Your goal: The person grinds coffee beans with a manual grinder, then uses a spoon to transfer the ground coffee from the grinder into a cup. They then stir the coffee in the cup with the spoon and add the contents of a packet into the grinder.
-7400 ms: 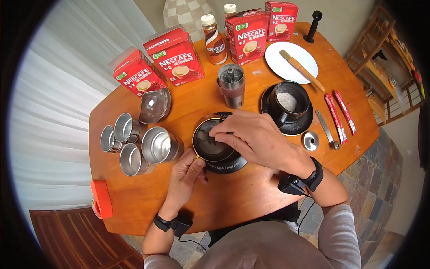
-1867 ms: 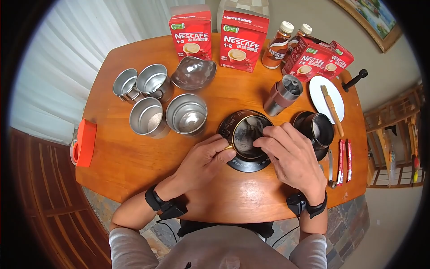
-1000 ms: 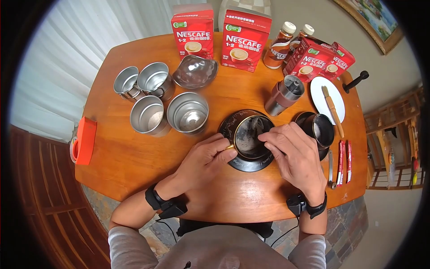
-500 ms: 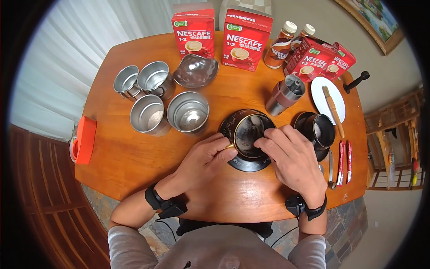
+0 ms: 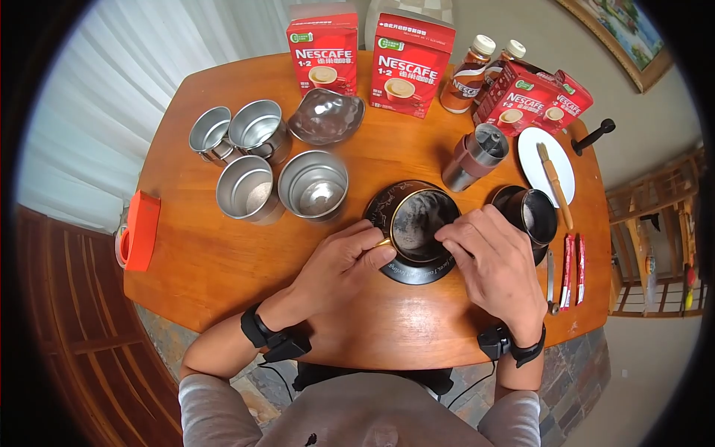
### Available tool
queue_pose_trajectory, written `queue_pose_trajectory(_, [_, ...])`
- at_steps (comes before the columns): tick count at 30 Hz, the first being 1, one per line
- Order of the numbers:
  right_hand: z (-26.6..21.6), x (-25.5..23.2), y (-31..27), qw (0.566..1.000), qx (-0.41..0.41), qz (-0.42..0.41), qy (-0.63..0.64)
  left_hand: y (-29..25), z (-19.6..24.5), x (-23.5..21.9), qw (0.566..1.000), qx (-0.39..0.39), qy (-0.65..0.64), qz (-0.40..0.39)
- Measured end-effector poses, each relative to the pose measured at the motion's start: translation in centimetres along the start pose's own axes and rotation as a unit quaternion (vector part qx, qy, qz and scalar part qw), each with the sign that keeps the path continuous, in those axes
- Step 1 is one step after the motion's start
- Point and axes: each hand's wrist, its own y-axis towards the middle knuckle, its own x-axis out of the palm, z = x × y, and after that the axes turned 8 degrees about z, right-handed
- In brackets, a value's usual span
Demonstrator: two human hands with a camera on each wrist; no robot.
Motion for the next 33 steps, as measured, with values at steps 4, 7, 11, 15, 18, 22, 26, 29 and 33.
queue_pose_trajectory(4, [0.2, -0.3, 0.0, 0.998, 0.029, 0.008, 0.047, 0.0, 0.0, 0.1, 1.0, 0.015, 0.006, 0.006])
queue_pose_trajectory(7, [0.0, 0.2, 0.3, 0.998, 0.024, 0.042, 0.033, 0.0, 0.0, 0.1, 1.0, 0.014, 0.003, 0.005])
queue_pose_trajectory(11, [0.2, -0.2, -0.1, 0.998, 0.052, -0.007, 0.043, 0.0, 0.0, 0.0, 1.0, 0.026, 0.01, 0.002])
queue_pose_trajectory(15, [0.1, 0.1, 0.4, 0.997, 0.042, 0.043, 0.047, -0.1, 0.0, 0.4, 0.999, 0.028, 0.0, 0.031])
queue_pose_trajectory(18, [0.1, 0.2, 0.3, 0.999, 0.029, 0.03, 0.034, -0.2, 0.2, 0.4, 0.999, 0.011, -0.002, 0.032])
queue_pose_trajectory(22, [0.3, -0.1, 0.1, 0.997, 0.047, 0.022, 0.059, -0.1, 0.4, 0.3, 0.999, 0.037, -0.009, 0.03])
queue_pose_trajectory(26, [0.0, 0.3, 0.4, 0.997, 0.038, 0.05, 0.04, -0.1, -0.1, 0.3, 0.999, 0.034, -0.002, 0.028])
queue_pose_trajectory(29, [0.2, -0.2, 0.0, 0.997, 0.057, 0.001, 0.045, -0.1, 0.1, 0.3, 0.999, 0.034, -0.004, 0.028])
queue_pose_trajectory(33, [-0.1, 0.5, 0.4, 0.995, 0.047, 0.072, 0.047, 0.0, 0.0, 0.0, 0.999, 0.04, 0.012, 0.004])
